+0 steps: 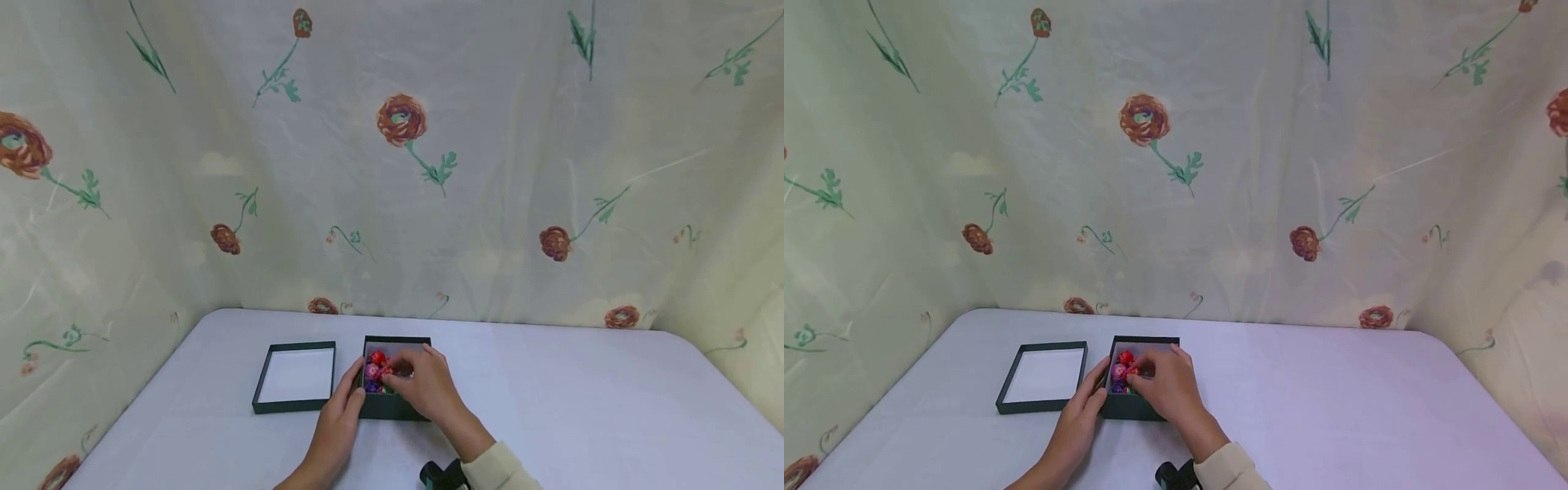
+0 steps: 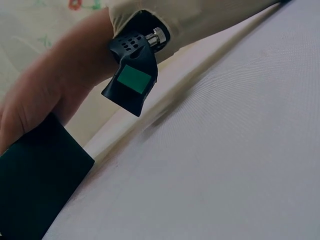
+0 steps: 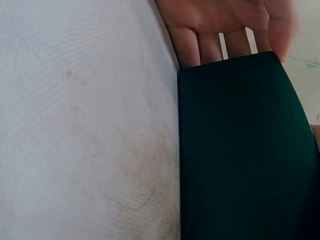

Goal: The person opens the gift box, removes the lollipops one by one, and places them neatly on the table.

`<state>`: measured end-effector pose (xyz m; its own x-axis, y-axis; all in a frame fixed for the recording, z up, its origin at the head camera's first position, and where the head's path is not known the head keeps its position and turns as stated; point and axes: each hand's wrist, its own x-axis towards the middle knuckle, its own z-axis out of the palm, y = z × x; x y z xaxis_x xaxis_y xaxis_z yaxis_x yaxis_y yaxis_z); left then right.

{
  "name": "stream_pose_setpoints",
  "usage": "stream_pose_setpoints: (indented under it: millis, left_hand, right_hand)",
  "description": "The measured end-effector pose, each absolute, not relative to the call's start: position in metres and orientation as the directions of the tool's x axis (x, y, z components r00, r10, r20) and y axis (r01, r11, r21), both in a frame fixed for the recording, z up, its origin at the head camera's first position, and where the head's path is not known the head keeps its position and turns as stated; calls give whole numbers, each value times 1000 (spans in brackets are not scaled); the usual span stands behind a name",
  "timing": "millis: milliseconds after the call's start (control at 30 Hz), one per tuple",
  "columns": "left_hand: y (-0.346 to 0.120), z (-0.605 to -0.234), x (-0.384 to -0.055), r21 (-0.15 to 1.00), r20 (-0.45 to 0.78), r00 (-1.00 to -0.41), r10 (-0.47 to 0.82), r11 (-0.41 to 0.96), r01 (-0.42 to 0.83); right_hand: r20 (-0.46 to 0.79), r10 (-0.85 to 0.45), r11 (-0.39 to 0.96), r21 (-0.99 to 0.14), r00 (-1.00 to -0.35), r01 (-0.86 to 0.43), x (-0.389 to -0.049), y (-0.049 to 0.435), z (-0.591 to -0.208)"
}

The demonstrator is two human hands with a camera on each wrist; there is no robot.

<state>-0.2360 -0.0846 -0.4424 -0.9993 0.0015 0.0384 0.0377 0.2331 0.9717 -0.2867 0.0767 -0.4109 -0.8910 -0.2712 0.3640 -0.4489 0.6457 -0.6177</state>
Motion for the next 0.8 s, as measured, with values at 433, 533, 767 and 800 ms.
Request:
stream_pose_setpoints:
  millis: [433, 533, 767, 800]
  left_hand:
    - [-83, -442, -235, 970, 36, -999, 0, 241, 35]
    - [-83, -442, -236, 970, 41, -999, 3, 240, 41]
    - [-83, -442, -236, 965, 44, -999, -12, 260, 40]
    - [-82, -442, -236, 964, 44, -999, -14, 263, 39]
  right_hand:
    - [407, -243, 616, -636, -881, -464, -285, 78, -414]
    - [424, -241, 585, -654, -873, -479, -285, 78, -414]
    - [462, -200, 524, -695, -864, -492, -283, 81, -412]
    - [462, -189, 521, -701, -867, -487, -283, 82, -411]
